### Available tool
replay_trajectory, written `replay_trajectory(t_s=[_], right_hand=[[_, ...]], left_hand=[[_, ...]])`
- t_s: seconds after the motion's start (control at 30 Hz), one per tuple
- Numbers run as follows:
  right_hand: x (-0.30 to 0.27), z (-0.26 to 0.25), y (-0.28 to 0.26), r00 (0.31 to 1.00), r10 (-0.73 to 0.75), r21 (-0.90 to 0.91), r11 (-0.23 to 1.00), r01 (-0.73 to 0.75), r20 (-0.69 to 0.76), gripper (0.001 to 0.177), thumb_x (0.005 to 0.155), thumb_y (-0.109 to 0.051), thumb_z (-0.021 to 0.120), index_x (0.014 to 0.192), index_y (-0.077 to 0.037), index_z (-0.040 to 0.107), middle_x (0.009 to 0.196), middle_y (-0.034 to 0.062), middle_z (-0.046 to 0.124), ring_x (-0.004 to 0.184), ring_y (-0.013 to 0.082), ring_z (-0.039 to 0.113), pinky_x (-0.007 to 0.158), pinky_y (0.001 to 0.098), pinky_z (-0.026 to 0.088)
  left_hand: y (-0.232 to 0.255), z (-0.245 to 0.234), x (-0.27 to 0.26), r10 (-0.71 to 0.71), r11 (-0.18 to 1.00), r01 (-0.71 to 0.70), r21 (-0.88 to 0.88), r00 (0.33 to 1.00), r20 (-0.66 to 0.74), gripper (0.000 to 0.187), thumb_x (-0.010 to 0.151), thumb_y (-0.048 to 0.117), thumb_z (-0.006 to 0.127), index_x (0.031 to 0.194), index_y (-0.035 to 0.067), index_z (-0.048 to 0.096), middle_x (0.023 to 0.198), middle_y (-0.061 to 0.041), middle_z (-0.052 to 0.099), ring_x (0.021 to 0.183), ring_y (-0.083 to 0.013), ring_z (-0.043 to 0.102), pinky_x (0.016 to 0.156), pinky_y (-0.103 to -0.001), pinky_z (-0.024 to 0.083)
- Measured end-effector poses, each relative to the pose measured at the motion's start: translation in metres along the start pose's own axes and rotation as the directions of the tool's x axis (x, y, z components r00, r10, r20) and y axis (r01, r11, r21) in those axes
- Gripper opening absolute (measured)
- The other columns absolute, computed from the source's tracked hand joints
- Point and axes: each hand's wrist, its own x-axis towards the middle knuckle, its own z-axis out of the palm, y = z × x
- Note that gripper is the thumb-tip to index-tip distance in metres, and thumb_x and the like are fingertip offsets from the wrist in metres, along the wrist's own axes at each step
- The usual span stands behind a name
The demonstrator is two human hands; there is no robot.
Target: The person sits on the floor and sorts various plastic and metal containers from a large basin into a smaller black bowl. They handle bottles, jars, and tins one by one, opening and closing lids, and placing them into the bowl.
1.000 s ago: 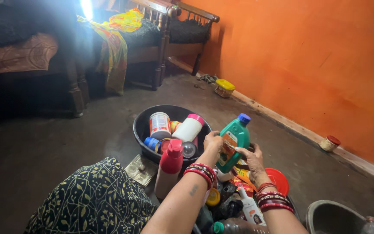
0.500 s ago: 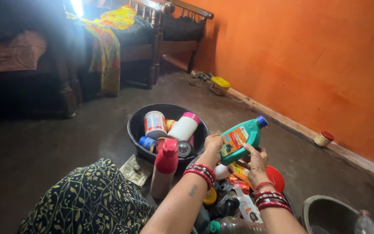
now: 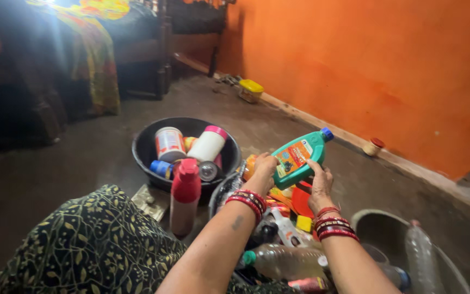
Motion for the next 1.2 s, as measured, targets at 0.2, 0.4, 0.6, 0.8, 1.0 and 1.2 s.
replay_trajectory(t_s=[0.2, 0.4, 0.6, 0.8, 1.0, 1.2], right_hand=[[-0.01, -0.039, -0.012, 0.989, 0.087, 0.19, 0.98, -0.063, -0.118, 0.054, 0.076, -0.038, 0.077, 0.117, -0.007, 0.062, 0.107, 0.011, 0.065, 0.091, 0.0248, 0.067, 0.072, 0.042, 0.06], [-0.034, -0.075, -0.027, 0.976, 0.081, 0.14, 0.989, -0.053, -0.202, 0.057, 0.079, -0.046, 0.07, 0.122, -0.01, 0.062, 0.111, 0.0085, 0.066, 0.096, 0.0245, 0.067, 0.071, 0.0449, 0.059], [-0.044, -0.102, -0.029, 0.934, 0.11, 0.167, 0.984, -0.055, -0.34, 0.061, 0.081, -0.051, 0.067, 0.126, -0.011, 0.063, 0.116, 0.011, 0.068, 0.098, 0.0276, 0.068, 0.074, 0.0461, 0.056], [-0.038, -0.127, -0.022, 0.868, 0.136, 0.237, 0.971, -0.021, -0.477, 0.066, 0.079, -0.051, 0.069, 0.132, -0.014, 0.057, 0.119, 0.0089, 0.066, 0.1, 0.0248, 0.067, 0.072, 0.0466, 0.057], [-0.031, -0.152, -0.012, 0.823, 0.201, 0.44, 0.896, 0.066, -0.532, 0.064, 0.078, -0.046, 0.072, 0.132, -0.016, 0.055, 0.117, 0.0072, 0.067, 0.1, 0.0262, 0.07, 0.079, 0.0467, 0.06], [-0.045, -0.172, -0.018, 0.794, 0.065, 0.39, 0.893, 0.224, -0.605, 0.066, 0.077, -0.043, 0.074, 0.135, -0.013, 0.062, 0.121, 0.0093, 0.071, 0.105, 0.0275, 0.072, 0.084, 0.0434, 0.061]], left_hand=[[-0.016, 0.039, -0.025, -0.177, 0.984, 0.173, 0.04, 0.979, 0.097, 0.037, 0.083, -0.004, 0.058, 0.12, -0.002, 0.061, 0.112, -0.022, 0.066, 0.099, -0.0379, 0.07, 0.072, -0.053, 0.06], [-0.056, 0.066, -0.04, -0.241, 0.971, 0.238, 0.033, 0.957, 0.16, 0.034, 0.09, 0.005, 0.062, 0.122, -0.006, 0.059, 0.113, -0.023, 0.067, 0.095, -0.0337, 0.071, 0.075, -0.049, 0.059], [-0.069, 0.095, -0.065, -0.316, 0.948, 0.316, 0.028, 0.935, 0.163, 0.036, 0.089, 0.007, 0.064, 0.12, -0.011, 0.06, 0.113, -0.027, 0.07, 0.095, -0.0368, 0.074, 0.077, -0.049, 0.061], [-0.071, 0.12, -0.094, -0.292, 0.946, 0.26, 0.191, 0.942, 0.163, 0.041, 0.087, 0.008, 0.065, 0.123, -0.013, 0.062, 0.118, -0.025, 0.069, 0.1, -0.0355, 0.072, 0.081, -0.049, 0.06], [-0.091, 0.14, -0.1, -0.315, 0.93, 0.272, 0.246, 0.936, 0.156, 0.048, 0.084, 0.015, 0.07, 0.124, -0.012, 0.063, 0.125, -0.025, 0.068, 0.106, -0.0338, 0.071, 0.087, -0.043, 0.058], [-0.123, 0.156, -0.107, -0.39, 0.92, 0.363, 0.146, 0.878, 0.276, 0.047, 0.092, 0.018, 0.063, 0.125, -0.015, 0.06, 0.12, -0.025, 0.07, 0.103, -0.0333, 0.073, 0.086, -0.044, 0.06]])
